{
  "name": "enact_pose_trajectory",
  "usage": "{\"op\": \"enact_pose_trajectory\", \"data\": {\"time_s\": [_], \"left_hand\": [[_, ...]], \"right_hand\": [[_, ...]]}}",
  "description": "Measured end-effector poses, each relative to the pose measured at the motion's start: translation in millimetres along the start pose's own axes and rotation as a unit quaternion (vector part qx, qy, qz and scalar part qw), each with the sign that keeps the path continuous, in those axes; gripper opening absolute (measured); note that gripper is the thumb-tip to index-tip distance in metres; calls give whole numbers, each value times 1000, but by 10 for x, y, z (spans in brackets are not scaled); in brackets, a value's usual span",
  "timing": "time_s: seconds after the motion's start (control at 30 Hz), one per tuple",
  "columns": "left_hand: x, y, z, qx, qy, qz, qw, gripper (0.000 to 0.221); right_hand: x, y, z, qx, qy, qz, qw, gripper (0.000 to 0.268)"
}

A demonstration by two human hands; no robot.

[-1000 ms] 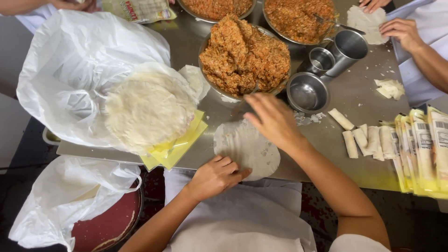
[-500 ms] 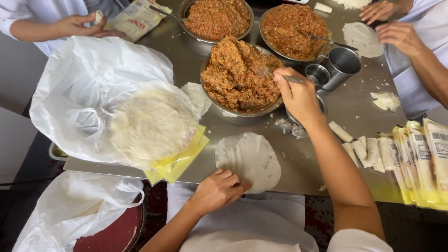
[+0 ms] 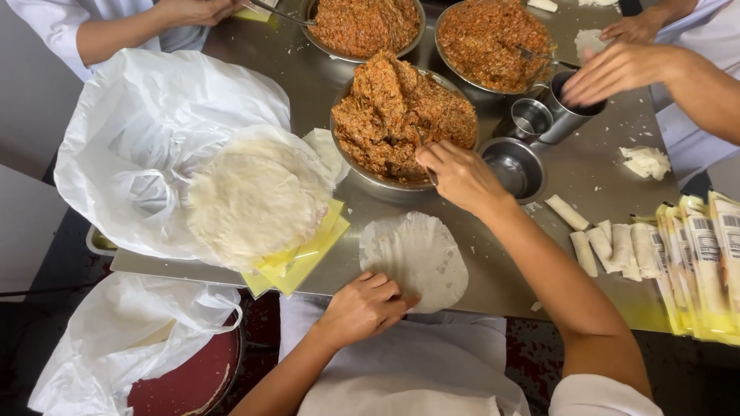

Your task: Peeling lumpia wrappers, adding meat filling, and rolling them into finished lumpia rolls.

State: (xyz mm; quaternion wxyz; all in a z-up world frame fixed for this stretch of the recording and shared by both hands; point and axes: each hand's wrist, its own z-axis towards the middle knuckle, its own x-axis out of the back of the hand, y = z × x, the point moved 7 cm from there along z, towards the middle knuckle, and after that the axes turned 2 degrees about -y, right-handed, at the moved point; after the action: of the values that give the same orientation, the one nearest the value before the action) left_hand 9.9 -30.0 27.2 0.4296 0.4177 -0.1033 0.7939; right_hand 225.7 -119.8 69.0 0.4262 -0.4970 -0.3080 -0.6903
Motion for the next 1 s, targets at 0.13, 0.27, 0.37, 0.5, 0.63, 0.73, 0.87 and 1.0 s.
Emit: {"op": "enact_pose_trajectory", "data": {"time_s": [0.13,0.27,0.37,0.5,0.63,0.73,0.87,1.0], "left_hand": [[-23,-28,-31,4,23,-20,1000,10],[-20,-28,-30,6,53,-31,998,19],[-66,-41,-51,4,48,-36,998,18],[-73,-55,-54,10,34,-36,999,19],[-87,-76,-84,18,35,-35,999,15],[-19,-42,-70,14,24,-50,998,16],[-7,-44,5,2,-25,-28,999,15],[1,-62,14,28,-19,-28,999,36]], "right_hand": [[327,35,-110,46,132,4,990,13],[967,-145,-171,-4,219,151,964,13],[794,-155,-195,-42,233,206,950,14],[315,127,-59,-100,225,253,936,15],[49,407,1,-185,190,314,912,15],[258,433,-5,-184,191,312,912,15],[1034,541,-133,-204,168,202,943,20],[1124,734,-301,-168,190,127,959,19]]}}
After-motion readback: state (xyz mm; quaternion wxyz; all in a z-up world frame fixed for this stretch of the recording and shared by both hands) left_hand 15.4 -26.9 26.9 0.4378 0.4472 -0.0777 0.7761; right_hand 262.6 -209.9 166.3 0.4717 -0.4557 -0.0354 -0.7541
